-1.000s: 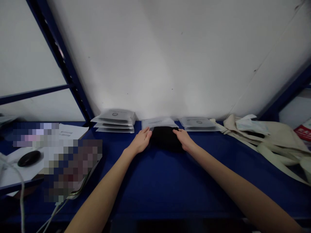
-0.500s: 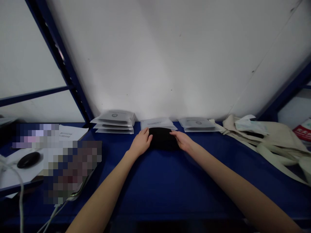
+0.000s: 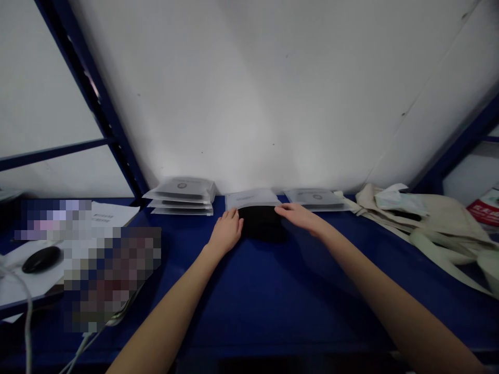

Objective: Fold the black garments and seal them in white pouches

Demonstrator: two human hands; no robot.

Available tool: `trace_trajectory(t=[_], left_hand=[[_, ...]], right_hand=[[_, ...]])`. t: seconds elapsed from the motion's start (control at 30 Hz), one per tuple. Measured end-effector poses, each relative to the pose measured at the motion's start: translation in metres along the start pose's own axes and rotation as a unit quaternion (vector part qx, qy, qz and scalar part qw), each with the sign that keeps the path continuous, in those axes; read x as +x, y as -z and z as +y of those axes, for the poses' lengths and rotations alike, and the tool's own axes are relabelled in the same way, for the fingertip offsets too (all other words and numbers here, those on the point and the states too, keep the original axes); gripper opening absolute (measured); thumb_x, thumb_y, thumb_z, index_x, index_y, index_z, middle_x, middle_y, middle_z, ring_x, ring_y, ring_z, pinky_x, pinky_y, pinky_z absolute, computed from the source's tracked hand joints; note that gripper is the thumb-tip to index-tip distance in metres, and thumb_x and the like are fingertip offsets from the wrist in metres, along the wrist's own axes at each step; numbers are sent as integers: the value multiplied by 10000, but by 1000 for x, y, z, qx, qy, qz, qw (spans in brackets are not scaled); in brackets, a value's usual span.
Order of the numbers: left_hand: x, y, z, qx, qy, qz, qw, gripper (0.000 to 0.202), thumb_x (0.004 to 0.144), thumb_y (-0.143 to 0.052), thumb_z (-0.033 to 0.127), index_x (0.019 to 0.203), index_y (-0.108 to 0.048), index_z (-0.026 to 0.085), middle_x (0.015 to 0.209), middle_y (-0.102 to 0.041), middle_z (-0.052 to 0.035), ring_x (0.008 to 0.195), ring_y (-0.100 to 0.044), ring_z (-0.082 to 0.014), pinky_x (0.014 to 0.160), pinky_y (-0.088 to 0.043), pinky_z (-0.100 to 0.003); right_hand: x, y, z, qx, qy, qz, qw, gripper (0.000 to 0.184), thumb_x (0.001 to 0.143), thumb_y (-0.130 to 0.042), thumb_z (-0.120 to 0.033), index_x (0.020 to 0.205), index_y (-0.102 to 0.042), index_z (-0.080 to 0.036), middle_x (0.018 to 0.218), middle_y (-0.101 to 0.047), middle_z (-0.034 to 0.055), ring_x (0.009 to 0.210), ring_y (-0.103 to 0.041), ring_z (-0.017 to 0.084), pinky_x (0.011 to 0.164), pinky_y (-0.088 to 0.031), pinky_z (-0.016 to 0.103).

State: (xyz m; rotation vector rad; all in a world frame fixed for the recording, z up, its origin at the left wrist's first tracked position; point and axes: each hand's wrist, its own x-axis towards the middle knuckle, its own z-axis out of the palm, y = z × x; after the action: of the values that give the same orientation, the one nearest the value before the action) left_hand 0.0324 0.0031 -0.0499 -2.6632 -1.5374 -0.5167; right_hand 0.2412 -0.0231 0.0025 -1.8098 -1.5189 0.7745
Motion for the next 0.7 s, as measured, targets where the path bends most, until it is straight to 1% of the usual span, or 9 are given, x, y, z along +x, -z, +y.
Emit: trace_trajectory(t=[0.03, 0.1, 0.17, 0.23, 0.27, 0.37, 0.47, 0.53, 0.7], left_hand=[[0, 0, 1, 2, 1, 1, 1000, 421, 946, -267, 264, 1255, -468, 59, 1353, -458, -152, 1165, -472, -259, 916, -427, -358], [0, -1, 1, 5, 2, 6, 1000, 424, 946, -269, 264, 1262, -459, 54, 1350, -460, -156, 1162, -474, -258, 912, -431, -357], [0, -2, 0, 7, 0, 9, 1000, 426, 947, -265, 258, 1270, -450, 52, 1359, -452, -155, 1167, -470, -260, 915, -430, -358], [0, -3, 0, 10, -2, 11, 1000, 424, 945, -264, 247, 1279, -442, 55, 1377, -435, -154, 1176, -464, -264, 923, -427, -363], [0, -4, 0, 10, -3, 13, 1000, 423, 943, -265, 241, 1283, -438, 59, 1389, -422, -155, 1181, -462, -265, 925, -427, -369], [0, -4, 0, 3, -9, 19, 1000, 423, 936, -265, 233, 1292, -433, 79, 1420, -385, -158, 1186, -461, -267, 919, -436, -394], [0, -4, 0, -4, -11, 15, 1000, 431, 935, -258, 237, 1294, -434, 77, 1434, -369, -153, 1194, -450, -276, 912, -443, -409], [0, -4, -1, -5, -10, 13, 1000, 435, 935, -259, 240, 1299, -429, 73, 1437, -365, -150, 1208, -434, -282, 916, -440, -412], [-1, -5, -1, -2, -12, 20, 1000, 445, 934, -260, 244, 1326, -402, 92, 1446, -348, -152, 1256, -386, -288, 943, -417, -434]], right_hand=[[-5, 0, -3, -70, 41, 27, 996, 246, 804, -570, -302, 963, -688, -155, 1098, -657, 140, 1007, -586, 273, 918, -404, 398], [-18, -7, -10, -193, 132, 53, 971, 373, 804, -563, -291, 1133, -629, -128, 1202, -597, 169, 1108, -536, 304, 966, -372, 428], [-31, -22, -15, -277, 200, 26, 939, 507, 798, -563, -297, 1269, -536, -113, 1301, -523, 182, 1194, -471, 324, 984, -364, 446], [-43, -41, -16, -339, 220, -12, 915, 601, 791, -569, -312, 1346, -456, -113, 1387, -432, 196, 1258, -399, 358, 988, -355, 489], [-47, -50, -15, -364, 226, -20, 903, 626, 793, -562, -299, 1375, -417, -118, 1422, -382, 199, 1286, -359, 370, 993, -342, 512], [-49, -68, -10, -421, 234, -12, 876, 588, 825, -467, -193, 1403, -373, -134, 1466, -307, 191, 1319, -301, 377, 991, -312, 560], [-41, -73, -5, -455, 229, -4, 861, 576, 829, -356, -89, 1404, -372, -129, 1477, -293, 171, 1327, -296, 355, 989, -311, 555], [-34, -73, -4, -466, 232, -4, 854, 610, 806, -330, -44, 1410, -359, -124, 1481, -291, 158, 1331, -292, 341, 995, -311, 539], [-19, -71, 0, -455, 258, 19, 852, 622, 791, -318, -20, 1395, -393, -147, 1460, -345, 139, 1312, -337, 302, 1002, -315, 487]])
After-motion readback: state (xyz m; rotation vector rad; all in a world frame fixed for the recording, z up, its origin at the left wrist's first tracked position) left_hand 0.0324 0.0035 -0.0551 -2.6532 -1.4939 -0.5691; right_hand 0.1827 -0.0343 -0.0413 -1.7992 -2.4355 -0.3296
